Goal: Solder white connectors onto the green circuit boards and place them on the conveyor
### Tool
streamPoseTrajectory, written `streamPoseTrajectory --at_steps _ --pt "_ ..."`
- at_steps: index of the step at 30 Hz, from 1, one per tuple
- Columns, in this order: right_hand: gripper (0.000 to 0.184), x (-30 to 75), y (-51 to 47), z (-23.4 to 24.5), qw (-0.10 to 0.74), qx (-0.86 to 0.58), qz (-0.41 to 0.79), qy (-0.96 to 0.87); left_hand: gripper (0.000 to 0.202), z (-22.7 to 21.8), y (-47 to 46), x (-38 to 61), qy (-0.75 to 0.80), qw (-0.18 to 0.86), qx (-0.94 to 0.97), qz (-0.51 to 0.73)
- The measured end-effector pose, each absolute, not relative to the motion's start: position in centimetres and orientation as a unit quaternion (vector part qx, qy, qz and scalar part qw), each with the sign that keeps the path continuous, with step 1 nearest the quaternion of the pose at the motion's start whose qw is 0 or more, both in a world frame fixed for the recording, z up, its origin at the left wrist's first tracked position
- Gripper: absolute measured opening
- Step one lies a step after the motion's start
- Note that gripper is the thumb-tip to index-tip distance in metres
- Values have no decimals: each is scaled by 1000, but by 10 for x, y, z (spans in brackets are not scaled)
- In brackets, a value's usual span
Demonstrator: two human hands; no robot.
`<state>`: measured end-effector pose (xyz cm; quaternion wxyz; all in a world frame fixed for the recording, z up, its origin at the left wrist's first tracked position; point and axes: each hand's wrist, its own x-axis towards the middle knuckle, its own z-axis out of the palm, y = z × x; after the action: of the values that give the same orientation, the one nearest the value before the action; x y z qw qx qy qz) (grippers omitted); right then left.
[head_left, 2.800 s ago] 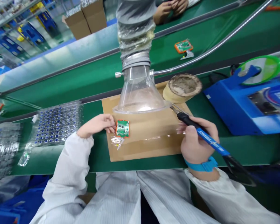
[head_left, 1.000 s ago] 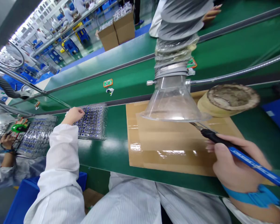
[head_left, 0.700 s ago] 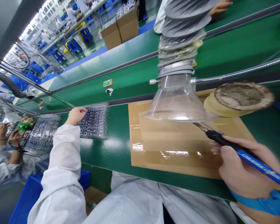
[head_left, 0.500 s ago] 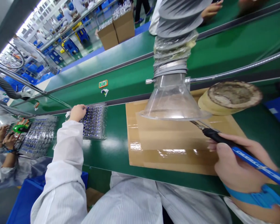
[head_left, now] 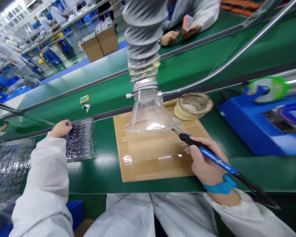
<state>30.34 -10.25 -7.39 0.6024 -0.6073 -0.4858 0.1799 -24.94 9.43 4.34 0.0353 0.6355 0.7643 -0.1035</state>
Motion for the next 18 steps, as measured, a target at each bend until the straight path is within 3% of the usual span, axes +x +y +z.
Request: streamPoseTrajectory --at_steps 5,12,15,18 --pt "16 299 -101 -59 599 -594 186 -504 13 53 86 -249 771 25 633 -62" --pt "16 299 -101 -48 597 -600 178 -501 11 60 79 -236 747 -98 657 -11" --pt "15 299 -101 -50 608 -589 188 -497 15 62 91 -209 718 -88 673 151" --pt "14 299 -102 -52 616 -575 201 -500 17 58 118 -158 692 45 616 375"
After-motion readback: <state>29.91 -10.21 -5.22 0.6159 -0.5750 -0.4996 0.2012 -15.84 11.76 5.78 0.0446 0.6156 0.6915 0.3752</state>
